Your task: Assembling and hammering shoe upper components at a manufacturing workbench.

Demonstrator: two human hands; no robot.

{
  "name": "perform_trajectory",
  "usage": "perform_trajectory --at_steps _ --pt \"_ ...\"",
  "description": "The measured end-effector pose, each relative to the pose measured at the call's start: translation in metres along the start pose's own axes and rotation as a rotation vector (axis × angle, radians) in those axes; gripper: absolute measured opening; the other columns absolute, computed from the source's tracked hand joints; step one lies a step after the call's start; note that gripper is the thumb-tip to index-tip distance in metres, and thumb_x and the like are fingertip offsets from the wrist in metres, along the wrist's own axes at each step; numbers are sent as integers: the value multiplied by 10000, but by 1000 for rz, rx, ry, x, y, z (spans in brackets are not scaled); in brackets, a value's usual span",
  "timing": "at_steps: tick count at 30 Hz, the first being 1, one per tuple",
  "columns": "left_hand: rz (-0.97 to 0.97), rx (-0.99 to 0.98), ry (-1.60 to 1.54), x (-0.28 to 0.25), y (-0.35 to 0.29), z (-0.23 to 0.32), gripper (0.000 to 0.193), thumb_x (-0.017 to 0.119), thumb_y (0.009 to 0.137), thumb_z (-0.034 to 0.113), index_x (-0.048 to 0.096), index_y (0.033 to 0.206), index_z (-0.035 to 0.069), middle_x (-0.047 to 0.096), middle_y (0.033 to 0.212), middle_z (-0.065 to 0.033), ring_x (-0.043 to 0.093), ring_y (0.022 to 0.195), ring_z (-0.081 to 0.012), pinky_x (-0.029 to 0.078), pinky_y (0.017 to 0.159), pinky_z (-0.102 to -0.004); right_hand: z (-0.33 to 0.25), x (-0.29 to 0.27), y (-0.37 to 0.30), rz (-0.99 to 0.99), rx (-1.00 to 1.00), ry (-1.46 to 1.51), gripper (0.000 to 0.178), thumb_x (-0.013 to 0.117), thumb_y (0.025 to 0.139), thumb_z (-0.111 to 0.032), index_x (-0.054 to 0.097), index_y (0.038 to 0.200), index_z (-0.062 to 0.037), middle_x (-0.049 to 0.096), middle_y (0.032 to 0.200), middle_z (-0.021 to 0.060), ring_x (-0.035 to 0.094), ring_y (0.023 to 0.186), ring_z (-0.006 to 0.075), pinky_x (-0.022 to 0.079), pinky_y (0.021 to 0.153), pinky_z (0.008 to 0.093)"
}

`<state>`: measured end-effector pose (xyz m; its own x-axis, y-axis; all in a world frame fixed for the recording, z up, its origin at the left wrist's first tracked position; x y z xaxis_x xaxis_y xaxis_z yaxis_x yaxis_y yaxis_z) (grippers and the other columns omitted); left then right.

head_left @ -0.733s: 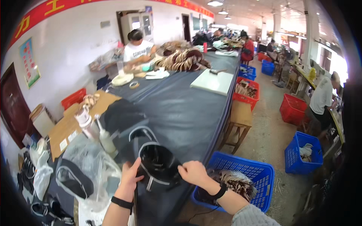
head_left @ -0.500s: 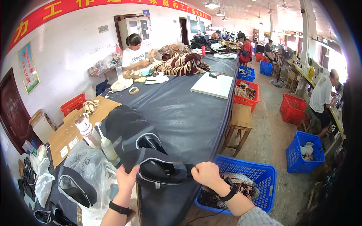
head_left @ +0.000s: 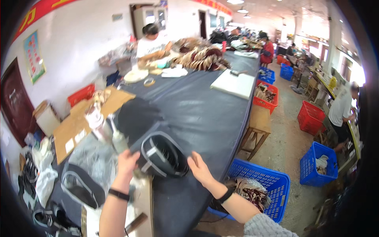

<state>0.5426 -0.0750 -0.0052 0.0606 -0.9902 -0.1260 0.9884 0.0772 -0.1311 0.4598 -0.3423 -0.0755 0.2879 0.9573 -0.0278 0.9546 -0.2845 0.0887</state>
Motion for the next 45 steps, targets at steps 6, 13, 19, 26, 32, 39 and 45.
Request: perform_trajectory --at_steps 6,13,19,26,32,39,45 --pt "214 456 -25 35 23 42 568 690 864 208 441 1323 -16 475 1350 -178 454 1261 -267 391 1030 -376 -20 34 20 -219 68 250 712 452 994 -390 145 1479 33 200 1536 201 185 1428 274 191 1140 338" --pt "-114 436 105 -36 -108 55 377 634 898 212 547 1199 3 637 1079 -120 620 955 -195 510 822 -326 6 24 16 -460 63 326 600 478 995 -330 292 1452 12 341 1481 126 296 1373 217 194 1139 337" --pt "-230 207 462 -156 -241 49 336 605 924 215 573 1173 -9 658 1054 -115 631 962 -174 511 830 -321 -92 -3 -29 12 -382 -152 527 487 979 -226 343 1429 7 344 1485 149 319 1372 249 226 1121 366" --pt "1276 10 415 -417 -452 -41 170 662 826 133 670 929 -2 694 821 -106 650 742 -121 517 642 -280 -108 50 -75 -249 -446 89 456 397 1020 -206 345 1434 -25 384 1457 124 351 1355 228 289 1078 372" --pt "1178 -4 1217 -447 -460 -90 288 747 706 195 656 936 48 648 940 -110 612 955 -259 477 800 -378 -122 107 -111 -462 -371 171 455 405 1013 -188 340 1434 -28 396 1447 130 378 1328 223 324 1044 357" --pt "736 123 1973 -388 -442 -102 73 617 684 153 617 736 101 564 904 -49 531 989 -224 395 903 -376 -135 145 -167 -628 -399 4 522 503 937 -170 364 1408 8 430 1406 155 428 1260 239 385 968 348" --pt "1308 408 424 -449 -514 -23 76 700 802 81 636 768 60 600 678 -8 528 648 -111 400 631 -251 -156 190 -200 -917 -224 42 400 487 924 -105 489 1304 20 524 1300 122 519 1162 218 452 904 325"
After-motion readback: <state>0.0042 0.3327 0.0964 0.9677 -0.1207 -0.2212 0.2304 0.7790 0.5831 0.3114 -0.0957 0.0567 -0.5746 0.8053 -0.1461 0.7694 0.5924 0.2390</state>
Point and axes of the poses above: each hand's wrist, its own y-axis towards the middle knuckle, its own x-axis out of the palm, z = x × y, the point moved 5 cm from there along y, towards the middle knuckle
